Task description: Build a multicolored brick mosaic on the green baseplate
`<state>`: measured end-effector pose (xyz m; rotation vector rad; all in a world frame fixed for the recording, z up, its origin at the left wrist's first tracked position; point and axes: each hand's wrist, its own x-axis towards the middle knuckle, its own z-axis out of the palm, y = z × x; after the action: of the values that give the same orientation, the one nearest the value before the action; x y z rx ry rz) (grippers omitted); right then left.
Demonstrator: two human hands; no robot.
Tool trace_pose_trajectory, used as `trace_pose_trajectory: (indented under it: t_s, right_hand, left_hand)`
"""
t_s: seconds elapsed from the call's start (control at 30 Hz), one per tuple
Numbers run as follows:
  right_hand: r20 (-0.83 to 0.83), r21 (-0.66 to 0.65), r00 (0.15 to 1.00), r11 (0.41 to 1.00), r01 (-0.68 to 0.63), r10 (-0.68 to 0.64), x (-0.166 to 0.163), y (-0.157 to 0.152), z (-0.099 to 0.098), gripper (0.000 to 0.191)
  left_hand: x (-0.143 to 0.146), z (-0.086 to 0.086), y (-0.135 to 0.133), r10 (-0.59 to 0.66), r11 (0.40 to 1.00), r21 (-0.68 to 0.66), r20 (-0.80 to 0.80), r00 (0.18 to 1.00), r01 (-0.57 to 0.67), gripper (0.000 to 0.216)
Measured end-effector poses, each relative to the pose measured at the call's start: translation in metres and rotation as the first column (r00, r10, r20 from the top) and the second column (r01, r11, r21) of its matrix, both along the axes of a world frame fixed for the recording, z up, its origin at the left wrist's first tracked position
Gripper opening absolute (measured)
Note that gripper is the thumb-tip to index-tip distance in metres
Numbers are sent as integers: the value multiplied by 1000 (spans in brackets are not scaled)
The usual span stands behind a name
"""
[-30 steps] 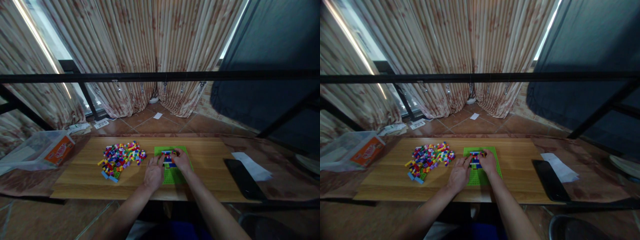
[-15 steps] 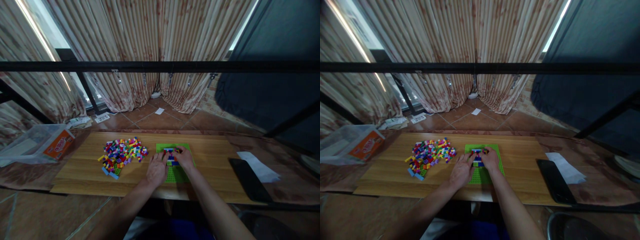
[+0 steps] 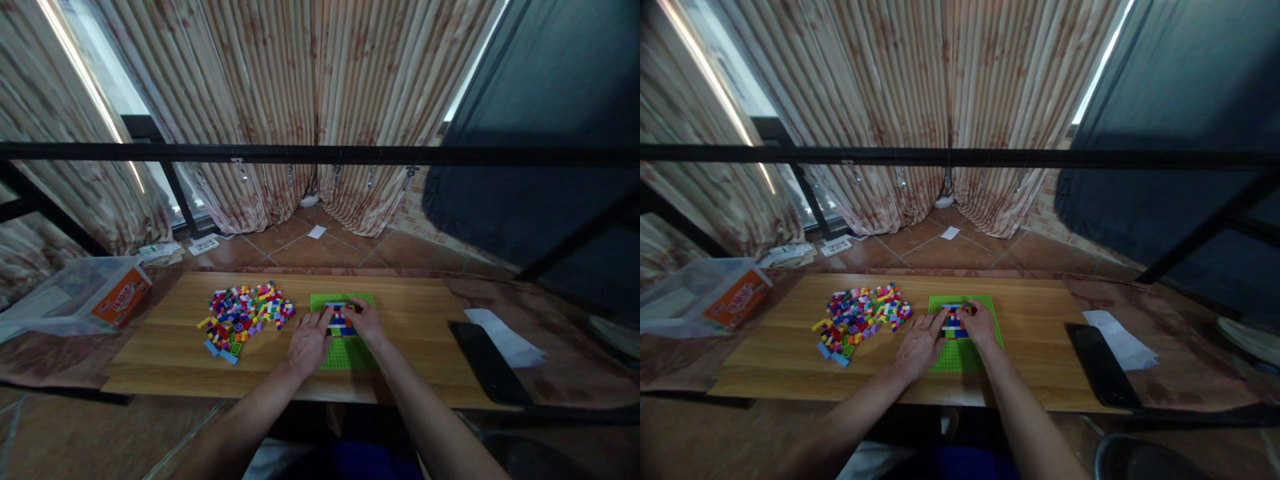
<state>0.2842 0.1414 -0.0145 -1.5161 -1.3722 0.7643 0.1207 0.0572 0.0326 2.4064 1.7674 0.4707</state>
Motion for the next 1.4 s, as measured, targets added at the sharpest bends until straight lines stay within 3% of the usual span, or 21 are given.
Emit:
trace_pose_trajectory:
  t_s: [0.27,0.4,0.57,0.77,1.0,1.13,1.4]
  right_hand:
    - [-101,13,990,995,98,-96,50,-16,8,52]
    - [142,37,985,995,95,-100,74,-34,-1,43]
    - [379,215,923,976,-24,-61,75,-46,-15,31]
    - [477,315,875,946,-79,-85,74,-45,-19,28]
    - [497,315,862,946,-76,-96,73,-46,-17,26]
    - [491,323,866,943,-81,-94,71,-47,-15,24]
    - [483,310,869,949,-57,-105,69,-47,-14,23]
  left_hand:
    - [-47,1,-21,133,984,93,167,977,-150,59]
    - [-74,-8,-31,246,957,106,205,947,-271,46]
    - [-88,-14,-35,308,936,104,218,926,-336,33]
    - [-76,-13,-32,273,955,69,166,948,-288,25]
    - [-55,-9,-18,140,990,2,152,978,-142,20]
    - [-52,-9,-12,149,989,-35,144,978,-146,16]
    - [-26,1,9,73,997,-29,336,939,-67,13]
